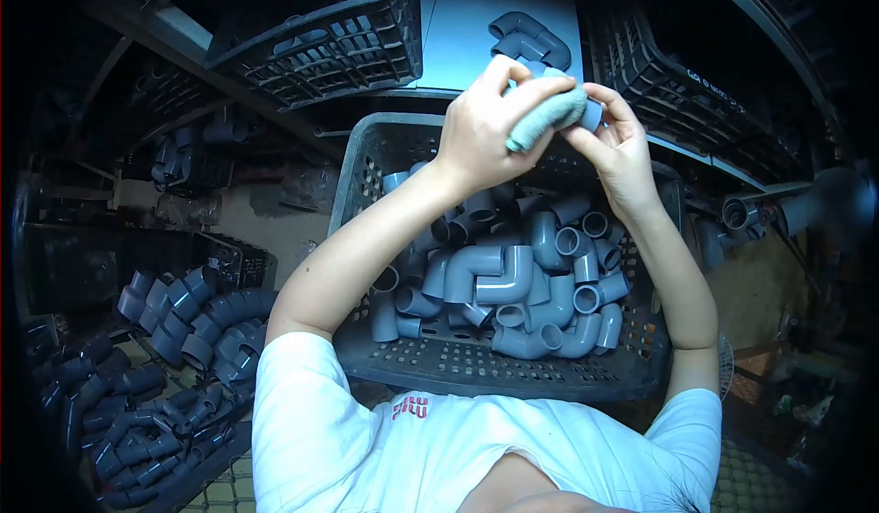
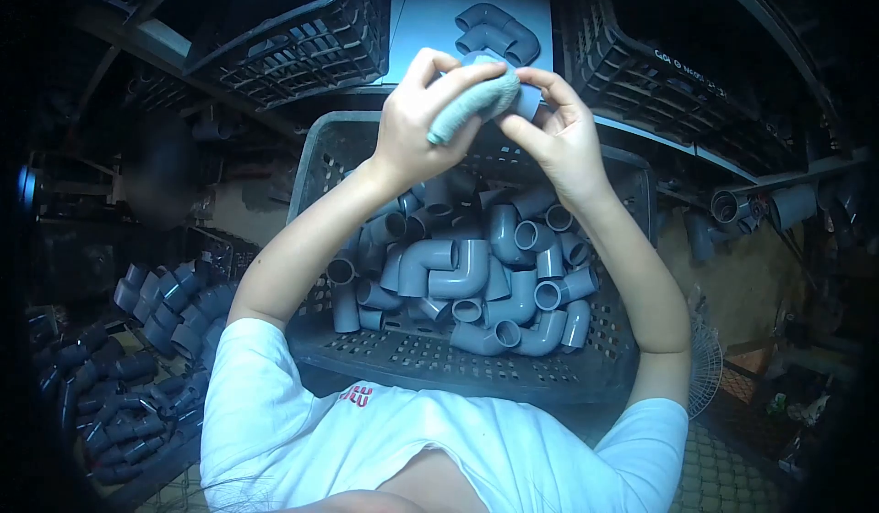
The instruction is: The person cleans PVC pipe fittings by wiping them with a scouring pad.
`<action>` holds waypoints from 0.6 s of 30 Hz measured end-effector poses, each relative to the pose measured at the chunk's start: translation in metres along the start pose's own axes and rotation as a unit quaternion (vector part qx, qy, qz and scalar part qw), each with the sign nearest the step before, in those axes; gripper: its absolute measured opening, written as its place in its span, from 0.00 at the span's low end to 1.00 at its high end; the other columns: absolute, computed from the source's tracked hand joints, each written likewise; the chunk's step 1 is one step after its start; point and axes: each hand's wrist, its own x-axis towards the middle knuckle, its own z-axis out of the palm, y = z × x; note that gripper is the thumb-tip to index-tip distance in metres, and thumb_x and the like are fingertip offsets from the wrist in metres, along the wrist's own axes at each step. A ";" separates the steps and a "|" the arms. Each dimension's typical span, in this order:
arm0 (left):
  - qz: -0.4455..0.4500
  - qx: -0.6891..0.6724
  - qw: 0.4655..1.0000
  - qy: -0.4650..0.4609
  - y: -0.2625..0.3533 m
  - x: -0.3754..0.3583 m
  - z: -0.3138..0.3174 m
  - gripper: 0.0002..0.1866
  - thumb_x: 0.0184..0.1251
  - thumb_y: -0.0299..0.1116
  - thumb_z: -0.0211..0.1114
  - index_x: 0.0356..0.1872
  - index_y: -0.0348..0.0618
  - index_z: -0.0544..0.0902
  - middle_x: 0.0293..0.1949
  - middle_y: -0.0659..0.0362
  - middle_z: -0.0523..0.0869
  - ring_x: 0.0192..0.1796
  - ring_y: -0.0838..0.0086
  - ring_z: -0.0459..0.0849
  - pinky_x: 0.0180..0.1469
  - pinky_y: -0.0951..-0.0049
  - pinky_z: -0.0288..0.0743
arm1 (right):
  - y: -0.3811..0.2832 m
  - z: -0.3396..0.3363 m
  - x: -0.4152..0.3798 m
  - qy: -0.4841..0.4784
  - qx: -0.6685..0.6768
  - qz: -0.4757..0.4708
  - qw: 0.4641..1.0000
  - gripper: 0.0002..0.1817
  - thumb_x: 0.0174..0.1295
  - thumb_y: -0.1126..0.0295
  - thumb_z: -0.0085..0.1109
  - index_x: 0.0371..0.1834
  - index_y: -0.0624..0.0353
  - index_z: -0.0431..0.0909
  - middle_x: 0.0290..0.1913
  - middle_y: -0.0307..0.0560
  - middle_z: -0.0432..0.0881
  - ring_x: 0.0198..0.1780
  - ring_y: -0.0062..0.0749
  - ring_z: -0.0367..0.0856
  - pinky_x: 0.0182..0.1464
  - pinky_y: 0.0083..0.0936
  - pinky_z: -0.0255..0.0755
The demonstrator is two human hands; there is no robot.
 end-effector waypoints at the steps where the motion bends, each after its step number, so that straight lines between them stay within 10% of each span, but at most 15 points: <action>1: -0.009 -0.004 1.000 0.021 -0.005 0.000 0.000 0.27 0.52 0.21 0.67 0.57 0.49 0.88 0.39 0.53 0.82 0.37 0.62 0.83 0.42 0.68 0.81 | -0.003 0.002 -0.001 -0.008 -0.035 0.012 0.999 0.25 0.62 0.81 0.66 0.62 0.61 0.72 0.56 0.44 0.74 0.59 0.26 0.79 0.64 0.24 0.74; 18: 0.016 0.145 0.989 0.026 -0.012 -0.006 0.003 0.38 0.47 0.28 0.76 0.67 0.54 0.81 0.41 0.57 0.78 0.34 0.65 0.82 0.35 0.68 0.78 | -0.012 0.005 0.006 0.094 0.110 0.130 0.981 0.20 0.72 0.62 0.60 0.60 0.60 0.68 0.57 0.50 0.74 0.59 0.33 0.80 0.63 0.38 0.80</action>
